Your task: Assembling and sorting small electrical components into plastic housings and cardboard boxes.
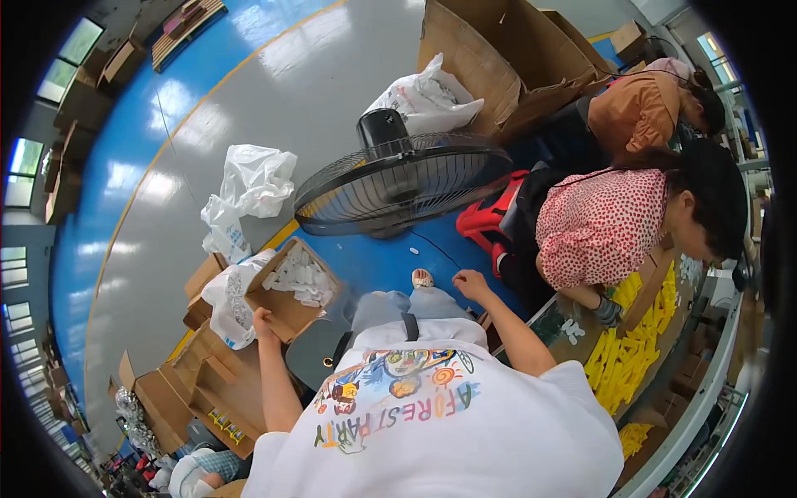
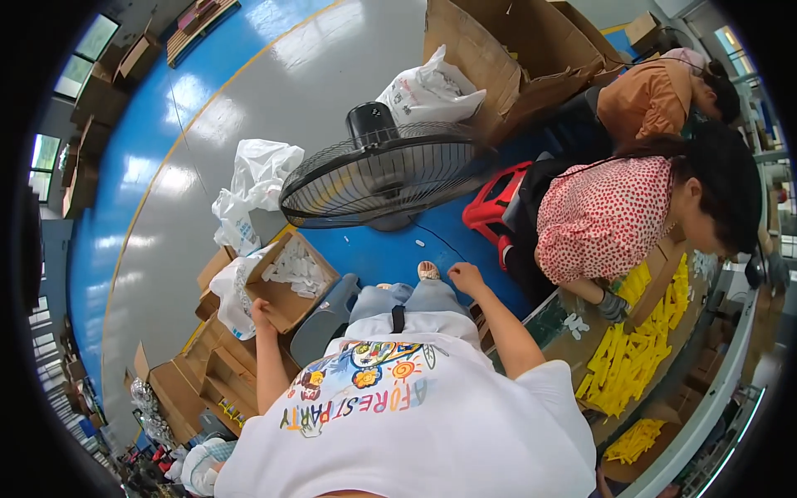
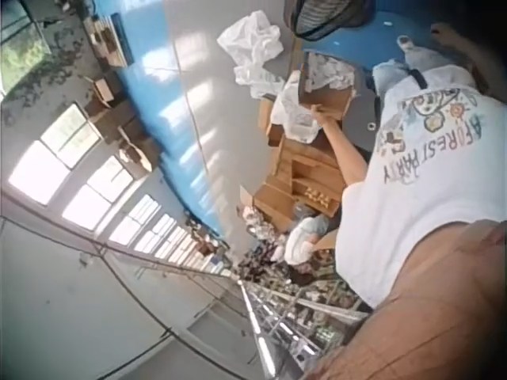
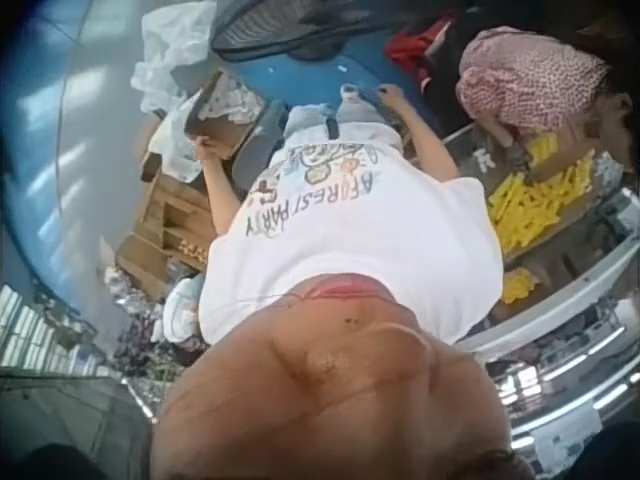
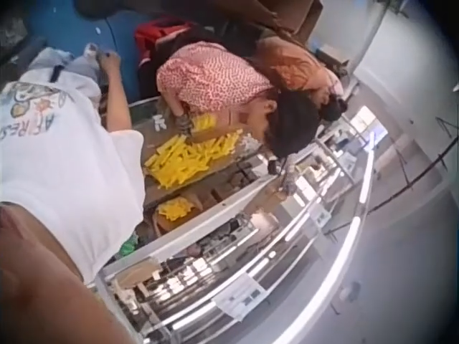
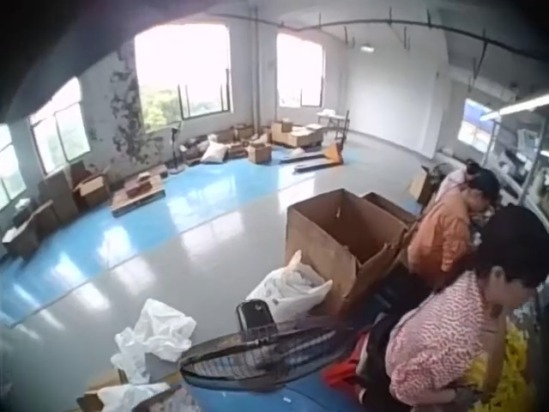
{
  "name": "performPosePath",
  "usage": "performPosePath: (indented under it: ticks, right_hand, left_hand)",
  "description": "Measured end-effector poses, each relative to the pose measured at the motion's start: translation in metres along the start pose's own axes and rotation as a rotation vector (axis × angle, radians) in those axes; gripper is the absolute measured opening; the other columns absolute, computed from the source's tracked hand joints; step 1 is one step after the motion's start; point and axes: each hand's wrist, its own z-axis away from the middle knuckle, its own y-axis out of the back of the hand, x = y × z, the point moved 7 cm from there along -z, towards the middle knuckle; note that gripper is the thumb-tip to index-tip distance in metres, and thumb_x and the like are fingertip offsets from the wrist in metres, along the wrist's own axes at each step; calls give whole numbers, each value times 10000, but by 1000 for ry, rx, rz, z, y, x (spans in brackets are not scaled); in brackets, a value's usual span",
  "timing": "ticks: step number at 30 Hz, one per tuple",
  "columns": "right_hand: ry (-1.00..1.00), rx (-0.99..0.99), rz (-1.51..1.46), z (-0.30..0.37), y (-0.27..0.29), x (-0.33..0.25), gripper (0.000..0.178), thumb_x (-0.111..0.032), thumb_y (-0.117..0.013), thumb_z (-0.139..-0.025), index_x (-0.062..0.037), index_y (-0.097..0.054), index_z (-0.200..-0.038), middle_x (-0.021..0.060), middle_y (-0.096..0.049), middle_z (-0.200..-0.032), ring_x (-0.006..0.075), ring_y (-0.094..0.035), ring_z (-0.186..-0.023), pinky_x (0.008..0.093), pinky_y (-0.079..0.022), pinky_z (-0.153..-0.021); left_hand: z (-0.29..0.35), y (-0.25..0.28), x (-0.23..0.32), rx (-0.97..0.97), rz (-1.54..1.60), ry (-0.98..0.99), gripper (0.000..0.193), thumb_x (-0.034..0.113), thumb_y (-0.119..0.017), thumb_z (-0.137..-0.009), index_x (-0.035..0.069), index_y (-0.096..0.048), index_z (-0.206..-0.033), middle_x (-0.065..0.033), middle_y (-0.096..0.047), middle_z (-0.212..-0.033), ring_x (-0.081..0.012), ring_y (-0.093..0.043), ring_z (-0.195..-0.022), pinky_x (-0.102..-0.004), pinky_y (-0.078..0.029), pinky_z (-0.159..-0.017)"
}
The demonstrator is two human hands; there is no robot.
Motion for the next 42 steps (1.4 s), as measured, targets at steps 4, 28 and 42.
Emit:
performPosePath:
  ticks: [4, 28, 42]
  right_hand:
    - [-98, 15, 8, 13, 3, 33, 182, -181, -584, -728, -80, -692, -833, 118, -667, -806, 250, -643, -762, 338, -503, -707]
    - [152, 14, -441, -124, -166, -399, 321, -285, -523, -884, -47, -572, -1094, 136, -550, -1145, 252, -487, -1112, 362, -368, -954]
    - [-244, 631, -967, -435, -110, -307, 169, -129, -586, -722, -16, -655, -826, 39, -613, -658, 94, -561, -550, 243, -441, -479]
  left_hand:
    - [-18, -10, 43, 80, -10, -167, 267, 130, -492, -639, 32, -521, -886, -102, -568, -872, -302, -570, -834, -422, -482, -796]
    - [-246, -216, 285, -445, -124, 85, 437, 144, -495, -648, -6, -502, -1058, -124, -554, -989, -291, -553, -932, -409, -460, -849]
    - [-303, -389, 291, -559, -252, 167, 452, 154, -498, -676, -14, -495, -1095, -126, -556, -1051, -289, -542, -996, -402, -444, -881]
